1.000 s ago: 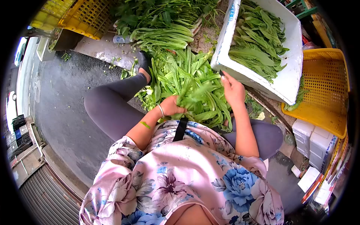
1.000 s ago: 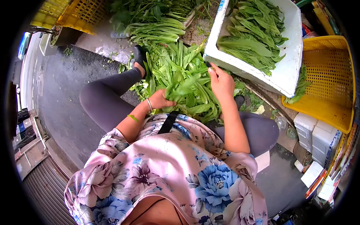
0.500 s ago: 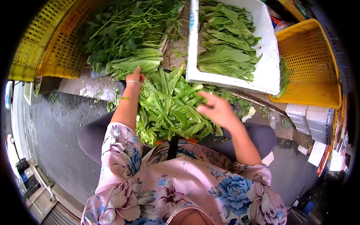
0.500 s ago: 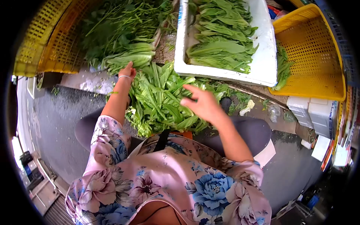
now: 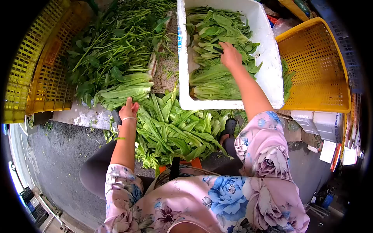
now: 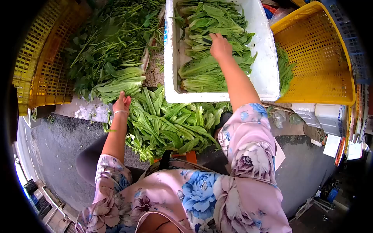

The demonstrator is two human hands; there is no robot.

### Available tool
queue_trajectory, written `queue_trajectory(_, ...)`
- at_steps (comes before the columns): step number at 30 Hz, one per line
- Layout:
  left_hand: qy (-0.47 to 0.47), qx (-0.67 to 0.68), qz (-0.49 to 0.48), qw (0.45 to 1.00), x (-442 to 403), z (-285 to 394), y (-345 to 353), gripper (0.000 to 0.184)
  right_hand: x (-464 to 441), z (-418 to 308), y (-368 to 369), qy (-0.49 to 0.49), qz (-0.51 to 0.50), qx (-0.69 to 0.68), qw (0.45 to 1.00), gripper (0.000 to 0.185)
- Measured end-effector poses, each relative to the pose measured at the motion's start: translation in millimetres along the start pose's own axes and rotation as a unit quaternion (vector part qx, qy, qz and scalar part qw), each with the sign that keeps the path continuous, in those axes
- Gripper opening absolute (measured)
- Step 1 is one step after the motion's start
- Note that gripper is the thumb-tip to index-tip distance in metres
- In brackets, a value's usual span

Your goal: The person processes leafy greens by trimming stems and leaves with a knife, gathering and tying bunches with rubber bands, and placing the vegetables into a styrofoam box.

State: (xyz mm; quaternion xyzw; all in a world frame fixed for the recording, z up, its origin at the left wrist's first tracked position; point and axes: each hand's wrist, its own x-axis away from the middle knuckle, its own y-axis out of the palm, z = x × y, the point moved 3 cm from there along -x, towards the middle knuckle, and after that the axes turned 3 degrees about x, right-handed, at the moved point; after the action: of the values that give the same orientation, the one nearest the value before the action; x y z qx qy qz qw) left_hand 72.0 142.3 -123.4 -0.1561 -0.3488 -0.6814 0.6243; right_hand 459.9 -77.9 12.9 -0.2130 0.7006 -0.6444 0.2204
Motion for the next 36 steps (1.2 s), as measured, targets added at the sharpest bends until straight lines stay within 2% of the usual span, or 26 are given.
queue_trajectory(3,-0.016,0.013,0.011,1.000,10,-7,-3,0.031,-16,10,12,0.039,-0.002,0.018,0.999,0.039)
queue_trajectory(5,-0.031,0.031,-0.034,0.998,15,-11,-4,0.030,-16,15,16,0.029,-0.144,0.071,0.987,0.038)
queue_trajectory(6,-0.033,0.031,-0.040,0.998,16,-12,-5,0.029,-15,18,12,0.028,-0.143,0.072,0.987,0.038)
queue_trajectory(8,-0.040,0.036,-0.041,0.998,16,-14,-6,0.028,-7,23,0,-0.029,-0.087,0.035,0.995,0.027)
queue_trajectory(9,-0.048,0.038,-0.042,0.997,18,-16,-8,0.027,-1,24,-10,-0.029,-0.088,0.036,0.995,0.027)
queue_trajectory(11,-0.065,0.031,-0.043,0.996,21,-23,-17,0.028,9,28,-41,-0.006,-0.076,-0.047,0.996,0.023)
queue_trajectory(13,-0.080,0.024,-0.047,0.995,30,-25,-20,0.032,29,29,-66,-0.039,-0.053,-0.099,0.993,0.024)
queue_trajectory(15,-0.102,0.024,-0.073,0.992,52,-33,-13,0.018,62,26,-102,-0.048,0.025,-0.215,0.975,0.027)
queue_trajectory(16,-0.075,-0.010,-0.026,0.997,93,-18,10,0.027,83,20,-118,-0.049,0.024,-0.260,0.964,0.030)
queue_trajectory(17,-0.059,-0.047,-0.077,0.994,119,-8,27,0.037,105,11,-136,-0.051,0.020,-0.304,0.951,0.032)
queue_trajectory(19,-0.036,-0.077,-0.222,0.971,170,8,59,0.035,159,-23,-174,0.001,-0.015,-0.393,0.919,0.032)
queue_trajectory(21,-0.113,-0.067,-0.335,0.933,213,11,78,0.044,197,-31,-163,0.060,-0.079,-0.484,0.870,0.035)
queue_trajectory(23,-0.270,-0.006,-0.426,0.864,243,6,82,0.057,231,-50,-145,0.104,-0.132,-0.610,0.775,0.034)
queue_trajectory(25,-0.293,0.033,-0.442,0.847,257,1,77,0.056,253,-69,-123,0.119,-0.199,-0.648,0.725,0.032)
queue_trajectory(28,-0.245,-0.004,-0.386,0.890,245,-14,59,0.053,266,-80,-86,0.088,-0.277,-0.648,0.704,0.029)
queue_trajectory(30,-0.245,-0.015,-0.371,0.896,236,-21,42,0.051,269,-83,-70,0.080,-0.302,-0.647,0.696,0.030)
queue_trajectory(32,-0.264,-0.022,-0.323,0.908,230,-31,25,0.045,270,-86,-63,0.041,-0.302,-0.601,0.739,0.033)
queue_trajectory(33,-0.263,-0.020,-0.320,0.910,230,-32,20,0.045,270,-84,-55,0.039,-0.305,-0.600,0.738,0.033)
queue_trajectory(35,-0.250,-0.068,-0.245,0.934,226,-31,4,0.041,270,-78,-42,0.015,-0.267,-0.593,0.759,0.036)
queue_trajectory(36,-0.239,-0.109,-0.213,0.941,217,-36,-9,0.048,270,-77,-43,0.010,-0.277,-0.578,0.768,0.035)
